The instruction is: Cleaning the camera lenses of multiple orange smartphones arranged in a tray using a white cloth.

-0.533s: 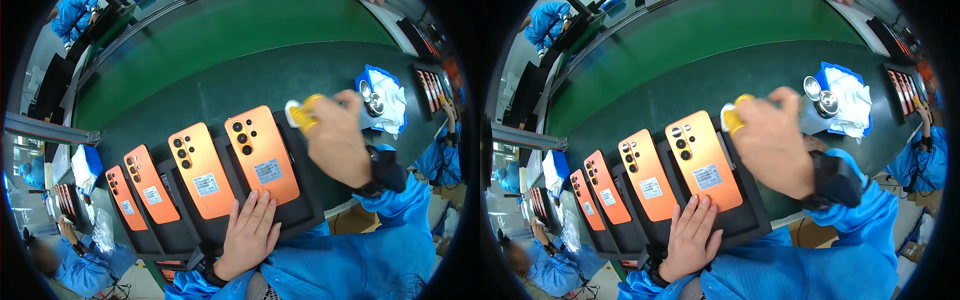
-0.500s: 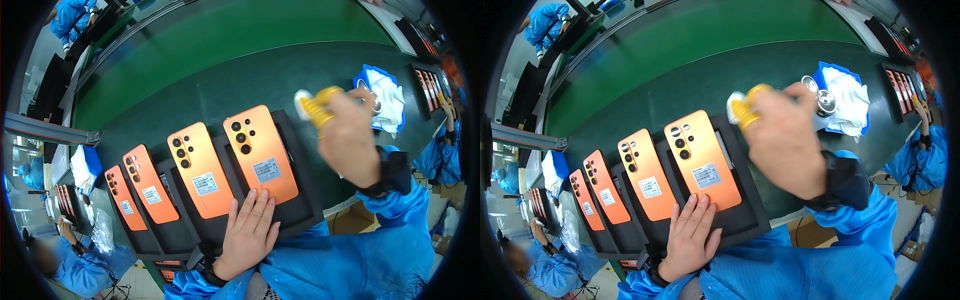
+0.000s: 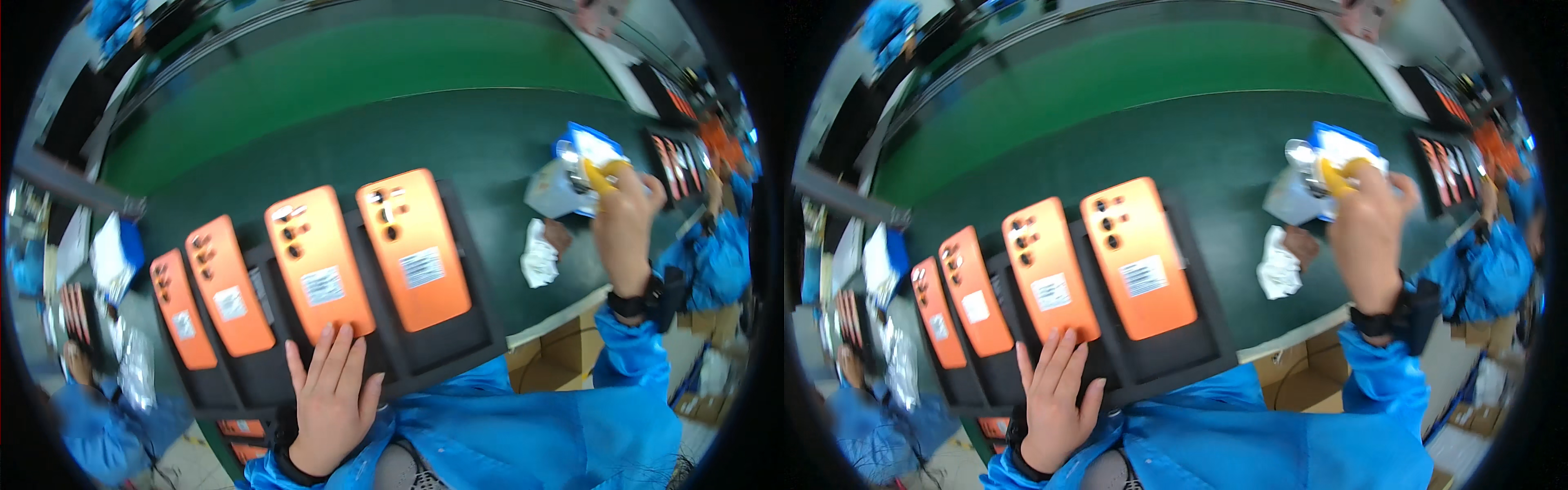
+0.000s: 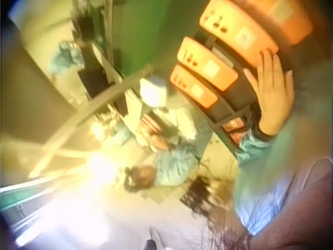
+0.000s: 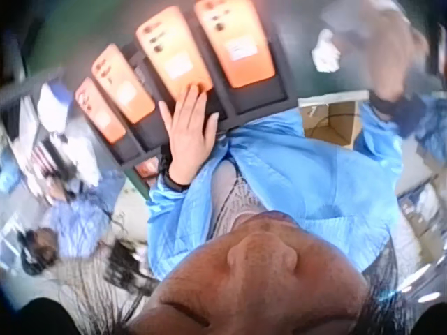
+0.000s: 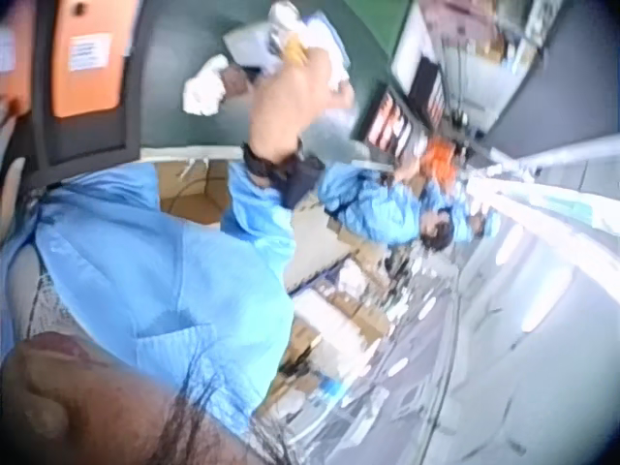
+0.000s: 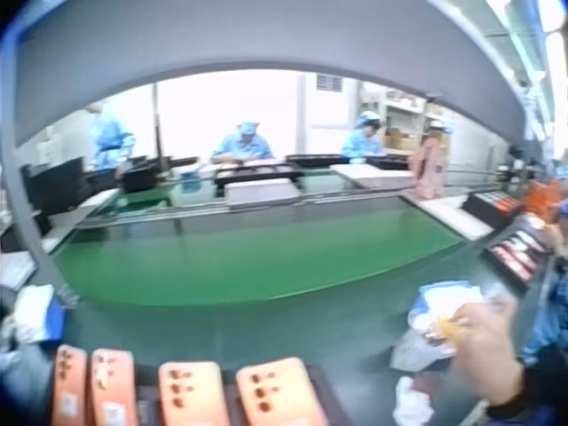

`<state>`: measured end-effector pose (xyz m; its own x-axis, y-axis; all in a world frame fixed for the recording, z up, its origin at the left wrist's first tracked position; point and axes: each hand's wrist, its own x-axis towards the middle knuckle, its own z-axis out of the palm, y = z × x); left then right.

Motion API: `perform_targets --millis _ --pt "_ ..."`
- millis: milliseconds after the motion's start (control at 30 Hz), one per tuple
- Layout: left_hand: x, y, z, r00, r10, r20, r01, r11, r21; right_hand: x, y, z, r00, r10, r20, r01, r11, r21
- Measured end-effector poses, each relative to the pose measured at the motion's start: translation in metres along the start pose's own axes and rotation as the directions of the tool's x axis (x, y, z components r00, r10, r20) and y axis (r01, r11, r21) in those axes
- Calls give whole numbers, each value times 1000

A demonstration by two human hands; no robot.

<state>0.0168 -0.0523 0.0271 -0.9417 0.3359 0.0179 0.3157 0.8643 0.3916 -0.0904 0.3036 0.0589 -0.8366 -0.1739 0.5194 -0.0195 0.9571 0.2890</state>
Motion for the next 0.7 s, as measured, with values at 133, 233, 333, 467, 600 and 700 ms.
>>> perform_targets --millis 133,233,333,467,600,700 --pt "-7 -17 6 998 -58 -39 55 996 -71 -10 12 -2 998 27 57 -20 993 -120" --pt "-9 -18 12 998 -27 -64 16 986 -165 3 -1 -5 999 45 -2 -45 994 -99" --pt "-8 -14 21 999 -4 -54 0 998 -69 24 -32 -16 988 -123 -91 125 992 19" --pt "-12 -22 22 999 -16 -52 11 996 -93 59 -133 -23 908 -400 -127 419 851 317" --pt "-13 -22 21 998 -31 -51 26 996 -84 62 -212 7 734 -583 -347 676 584 450" --pt "-8 -24 24 998 2 -58 -9 994 -110 62 -222 23 646 -690 -325 755 516 405"
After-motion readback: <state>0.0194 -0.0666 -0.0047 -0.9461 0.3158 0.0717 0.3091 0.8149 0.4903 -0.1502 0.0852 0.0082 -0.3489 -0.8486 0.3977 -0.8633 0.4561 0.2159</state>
